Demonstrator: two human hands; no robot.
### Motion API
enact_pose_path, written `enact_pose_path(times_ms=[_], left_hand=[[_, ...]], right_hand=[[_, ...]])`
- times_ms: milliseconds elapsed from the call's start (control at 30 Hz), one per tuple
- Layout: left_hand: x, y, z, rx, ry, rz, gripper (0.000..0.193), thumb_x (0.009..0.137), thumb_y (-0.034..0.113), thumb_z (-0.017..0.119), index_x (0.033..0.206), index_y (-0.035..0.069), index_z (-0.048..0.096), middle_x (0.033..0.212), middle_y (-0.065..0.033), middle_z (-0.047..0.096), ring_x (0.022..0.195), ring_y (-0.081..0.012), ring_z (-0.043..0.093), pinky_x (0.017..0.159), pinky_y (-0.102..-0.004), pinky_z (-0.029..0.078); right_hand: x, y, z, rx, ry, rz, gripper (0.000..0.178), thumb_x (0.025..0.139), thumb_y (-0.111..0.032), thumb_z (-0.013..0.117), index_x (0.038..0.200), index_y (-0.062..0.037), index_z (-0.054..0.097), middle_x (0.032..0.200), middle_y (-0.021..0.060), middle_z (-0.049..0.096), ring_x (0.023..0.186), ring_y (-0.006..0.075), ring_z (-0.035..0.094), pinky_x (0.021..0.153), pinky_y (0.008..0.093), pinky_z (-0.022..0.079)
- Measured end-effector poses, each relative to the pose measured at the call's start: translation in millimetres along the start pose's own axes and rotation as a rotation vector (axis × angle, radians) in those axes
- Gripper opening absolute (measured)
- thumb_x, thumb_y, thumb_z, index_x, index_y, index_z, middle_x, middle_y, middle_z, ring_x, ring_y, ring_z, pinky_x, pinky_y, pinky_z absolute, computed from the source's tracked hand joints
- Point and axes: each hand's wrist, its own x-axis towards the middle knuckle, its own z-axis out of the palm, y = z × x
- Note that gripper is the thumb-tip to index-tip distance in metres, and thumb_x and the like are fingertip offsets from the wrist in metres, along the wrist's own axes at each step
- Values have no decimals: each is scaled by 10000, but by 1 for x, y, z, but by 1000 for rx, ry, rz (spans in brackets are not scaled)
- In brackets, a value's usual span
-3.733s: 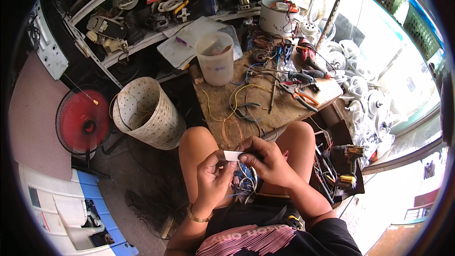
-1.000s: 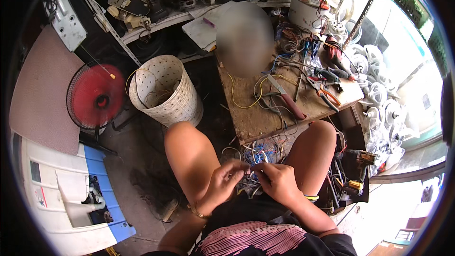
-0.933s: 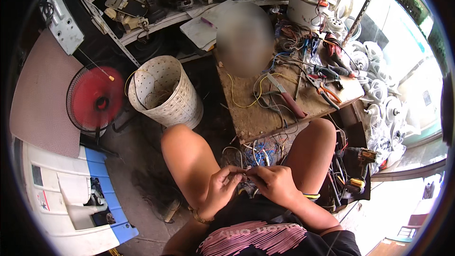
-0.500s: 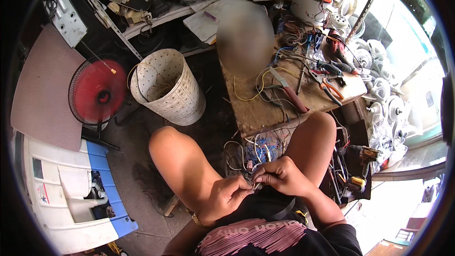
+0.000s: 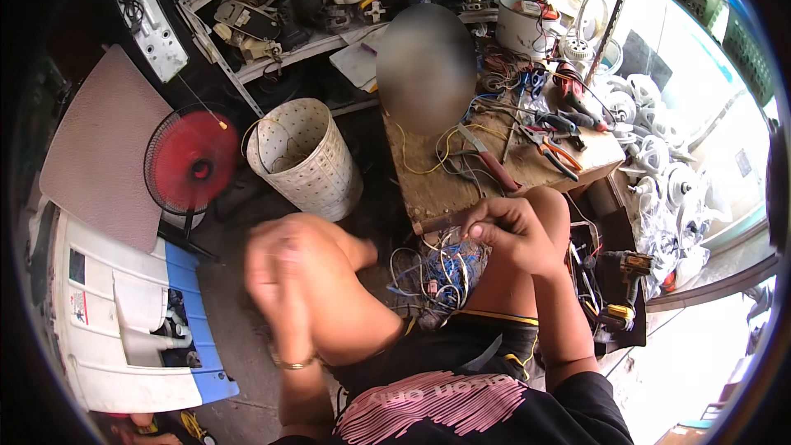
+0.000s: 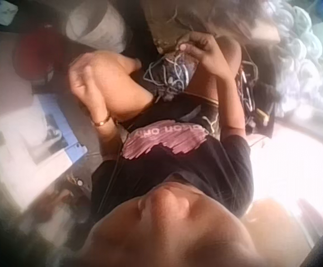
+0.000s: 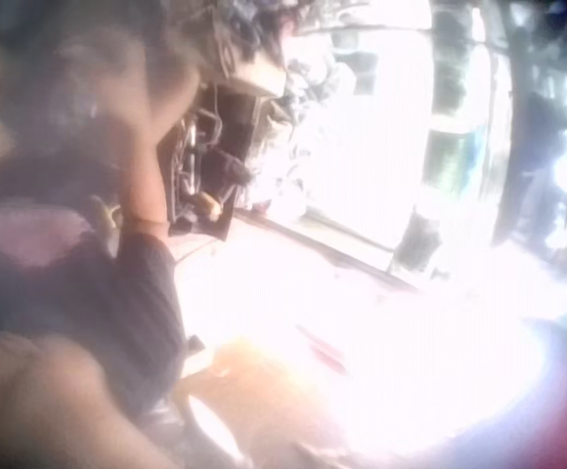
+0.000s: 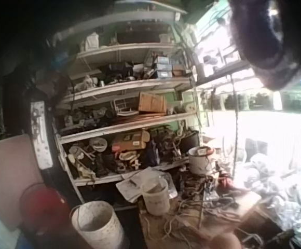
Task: The person works on a large bundle of wires, using pliers to pull and separate individual wires and applying small pieces of white adhesive tape to mark or secure them.
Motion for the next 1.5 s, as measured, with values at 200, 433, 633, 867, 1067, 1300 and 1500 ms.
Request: enact_pose_path(times_ms=[200,433,633,867,1067,1300,1500], left_hand=[[4,-82,-24,21,291,-244,157,959,153,525,988,27,615,851,-48,628,746,-97,579,674,-236,483],[-114,-339,42,572,-379,-395,291,830,210,635,998,-28,632,961,-252,644,937,-408,616,832,-458,495],[-108,-402,132,623,-880,-604,319,863,255,551,1086,35,611,1131,-215,597,1015,-413,582,848,-509,493],[-130,-460,151,836,-863,-433,407,866,246,558,1224,52,538,1161,-202,595,1106,-378,546,874,-516,490],[-137,-448,105,-391,-125,-1334,462,882,168,643,1268,-38,493,1150,-148,603,1108,-260,561,857,-353,481],[-102,-352,50,-259,-120,-1045,426,947,205,576,1305,-2,473,1164,-99,611,1009,-205,620,827,-338,480],[-48,-250,73,-661,-129,-1054,323,962,126,532,1255,0,483,1088,-125,636,857,-208,675,690,-266,528]], right_hand=[[-9,19,2,113,53,69,115,916,-92,609,907,17,646,864,26,665,740,52,532,658,209,427],[-13,44,-4,31,269,138,84,893,-69,618,876,13,631,747,-9,597,669,44,497,596,204,397],[2,56,-2,48,367,283,73,857,-43,622,839,27,629,782,45,650,737,94,580,666,235,447],[31,67,9,117,498,359,123,848,-79,671,831,36,630,763,71,656,619,78,555,549,200,414],[47,81,10,126,485,340,97,865,-64,648,846,31,639,743,56,643,579,63,519,533,200,401],[52,93,11,184,329,345,115,884,-91,646,880,24,644,769,20,625,614,41,499,552,189,386],[50,101,-11,88,275,288,88,915,-69,602,922,10,641,771,-3,608,649,41,493,583,201,406]])
